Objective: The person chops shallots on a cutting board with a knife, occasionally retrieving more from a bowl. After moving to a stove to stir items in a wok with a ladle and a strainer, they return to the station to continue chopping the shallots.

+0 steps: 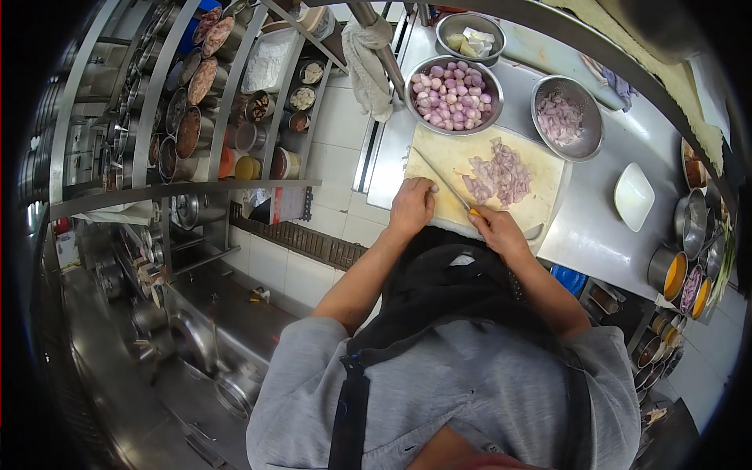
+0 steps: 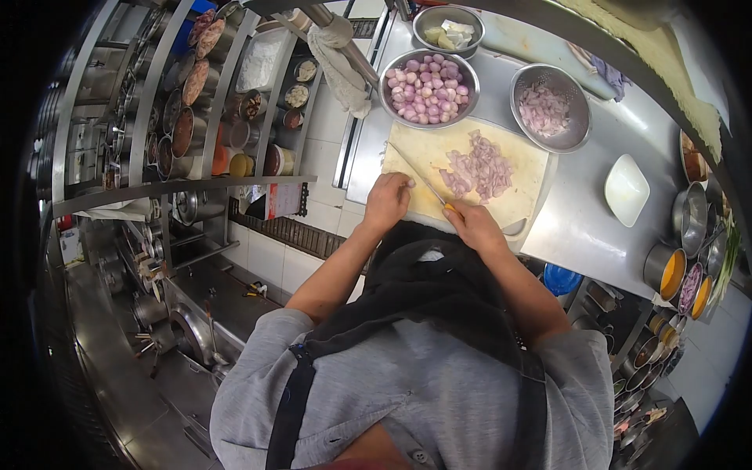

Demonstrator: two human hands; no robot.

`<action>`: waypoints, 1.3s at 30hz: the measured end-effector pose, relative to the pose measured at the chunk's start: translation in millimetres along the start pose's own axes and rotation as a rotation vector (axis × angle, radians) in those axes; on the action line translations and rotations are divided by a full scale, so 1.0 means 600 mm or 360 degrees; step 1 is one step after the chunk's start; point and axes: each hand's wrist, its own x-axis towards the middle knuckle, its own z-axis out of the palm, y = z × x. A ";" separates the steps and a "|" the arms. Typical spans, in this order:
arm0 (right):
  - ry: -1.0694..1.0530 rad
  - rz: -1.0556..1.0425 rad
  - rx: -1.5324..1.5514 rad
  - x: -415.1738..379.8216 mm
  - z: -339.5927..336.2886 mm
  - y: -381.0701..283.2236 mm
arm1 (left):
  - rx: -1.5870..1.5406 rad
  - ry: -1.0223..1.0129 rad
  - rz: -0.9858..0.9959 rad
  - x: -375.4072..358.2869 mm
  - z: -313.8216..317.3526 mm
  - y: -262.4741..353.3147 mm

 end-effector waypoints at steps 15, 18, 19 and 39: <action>-0.0011 -0.0090 -0.0084 0.019 0.003 -0.007 | 0.0008 -0.0029 0.0037 0.021 0.012 0.002; 0.0026 -0.0148 -0.0224 0.059 0.025 0.000 | -0.0006 -0.0025 0.0041 0.022 0.014 0.000; 0.0058 -0.0177 -0.0201 0.072 0.035 0.008 | 0.0006 -0.0031 0.0039 0.022 0.016 -0.001; -0.0014 -0.0102 -0.0127 0.056 0.016 -0.010 | -0.0001 0.0046 0.0050 0.018 0.014 0.003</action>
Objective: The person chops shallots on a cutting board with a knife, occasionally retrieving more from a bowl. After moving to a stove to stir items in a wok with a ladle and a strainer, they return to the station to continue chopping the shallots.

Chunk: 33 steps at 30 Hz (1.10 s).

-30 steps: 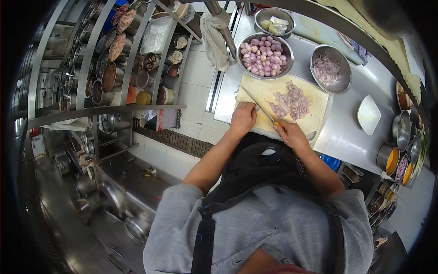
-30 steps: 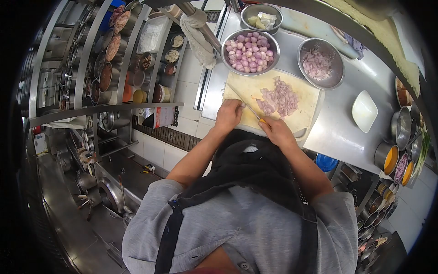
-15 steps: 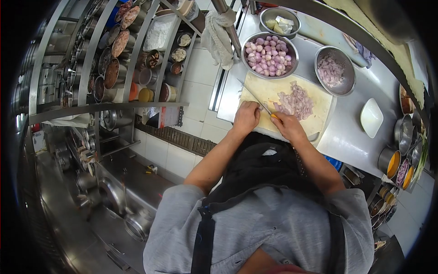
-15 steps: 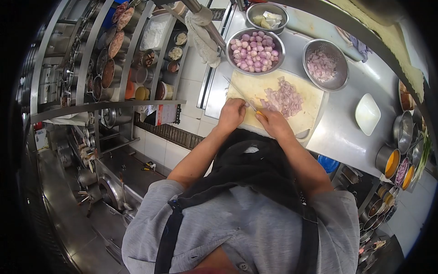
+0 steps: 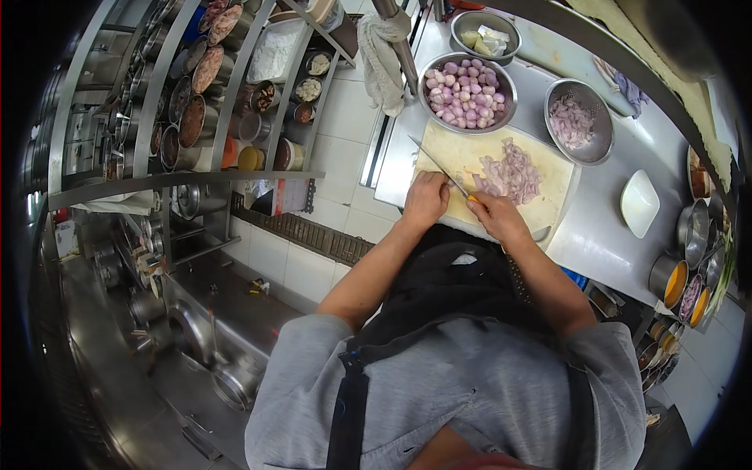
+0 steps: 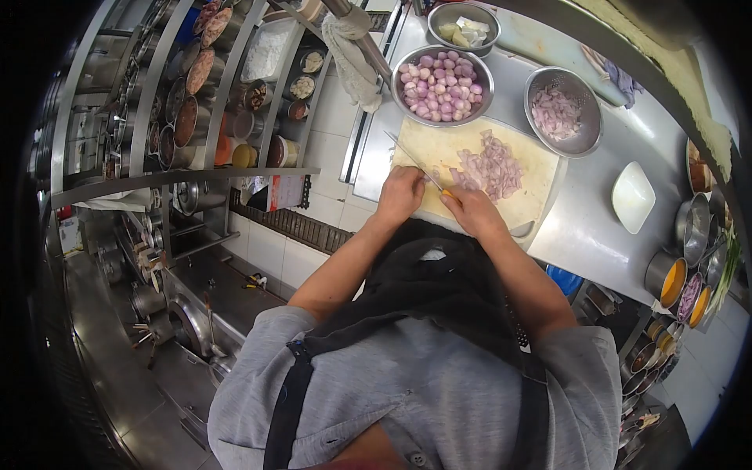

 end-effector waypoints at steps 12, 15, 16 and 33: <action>-0.0035 0.0105 0.0076 0.001 -0.001 -0.007 | 0.0013 0.0026 0.0016 -0.001 0.005 -0.004; 0.0046 -0.0036 0.0009 0.025 0.024 0.012 | -0.0007 0.0000 0.0017 0.001 0.003 -0.005; 0.0058 -0.0076 0.0009 0.028 0.027 0.015 | 0.0016 -0.0031 -0.0010 0.000 0.002 -0.005; 0.0107 -0.0037 0.0144 -0.027 0.011 0.027 | -0.0194 -0.0024 -0.0330 -0.004 0.015 0.003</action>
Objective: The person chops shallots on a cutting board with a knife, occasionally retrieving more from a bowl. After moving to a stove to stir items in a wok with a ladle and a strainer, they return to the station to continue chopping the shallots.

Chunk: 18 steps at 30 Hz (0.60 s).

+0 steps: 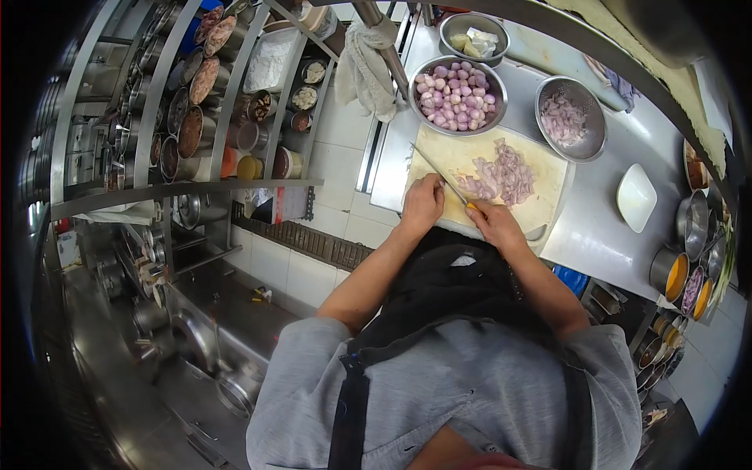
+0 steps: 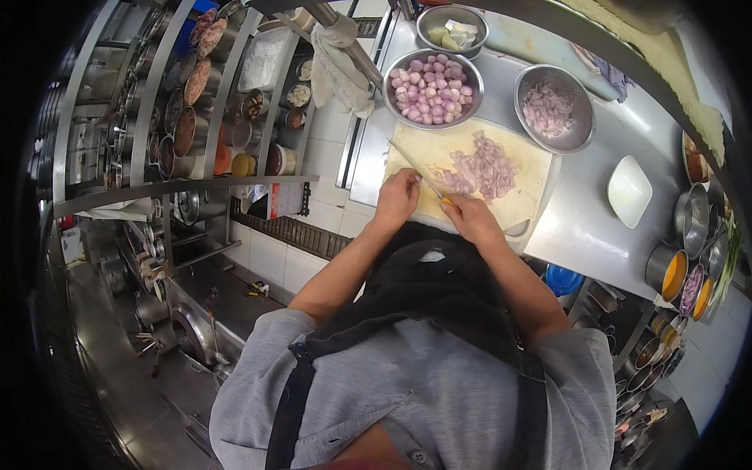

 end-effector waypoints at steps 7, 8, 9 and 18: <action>-0.0040 0.0032 -0.0033 0.006 -0.008 -0.005 | 0.0220 0.0049 0.0236 0.004 -0.009 -0.010; -0.0035 0.0025 -0.0030 0.005 -0.010 -0.007 | 0.0220 0.0031 0.0240 0.004 -0.010 -0.011; -0.0039 0.0024 -0.0031 0.003 -0.014 -0.009 | 0.0220 0.0033 0.0237 0.005 -0.010 -0.012; -0.0132 0.0051 -0.0172 0.031 -0.007 -0.017 | 0.0195 0.0021 0.0293 0.012 -0.016 -0.010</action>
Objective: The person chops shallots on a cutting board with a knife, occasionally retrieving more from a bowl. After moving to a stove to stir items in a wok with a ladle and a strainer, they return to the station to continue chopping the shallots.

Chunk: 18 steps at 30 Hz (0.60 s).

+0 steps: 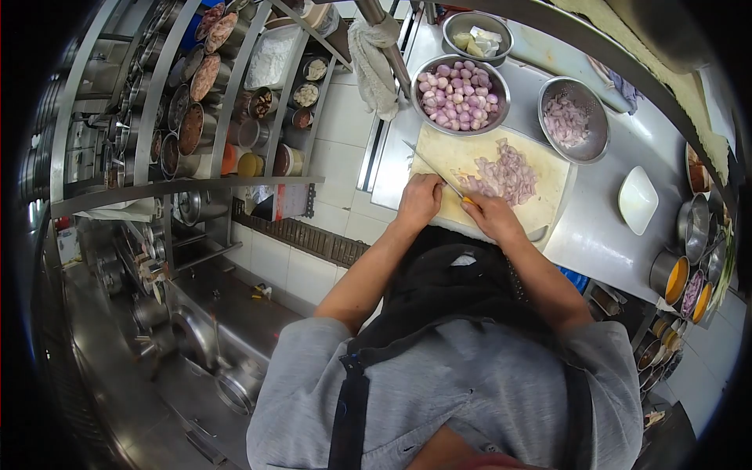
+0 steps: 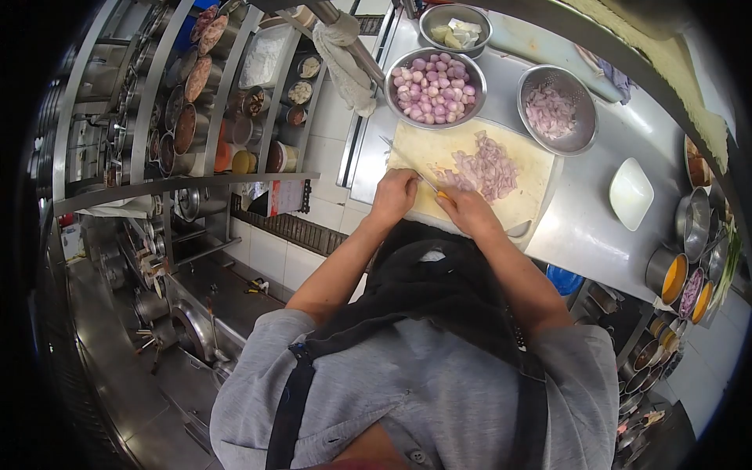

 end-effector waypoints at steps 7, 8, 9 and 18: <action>0.0166 -0.0172 0.0068 0.008 0.010 0.007 | -0.0035 -0.0007 -0.0008 0.000 0.000 -0.003; 0.0193 -0.0169 0.0096 0.003 0.006 0.004 | -0.0039 0.0004 -0.0004 -0.001 0.000 -0.003; 0.0187 -0.0168 0.0093 0.001 0.002 0.000 | -0.0042 0.0006 -0.0010 -0.003 0.000 -0.004; 0.0078 -0.0109 0.0048 0.026 0.015 0.003 | -0.0038 0.0013 -0.0022 0.002 -0.002 0.001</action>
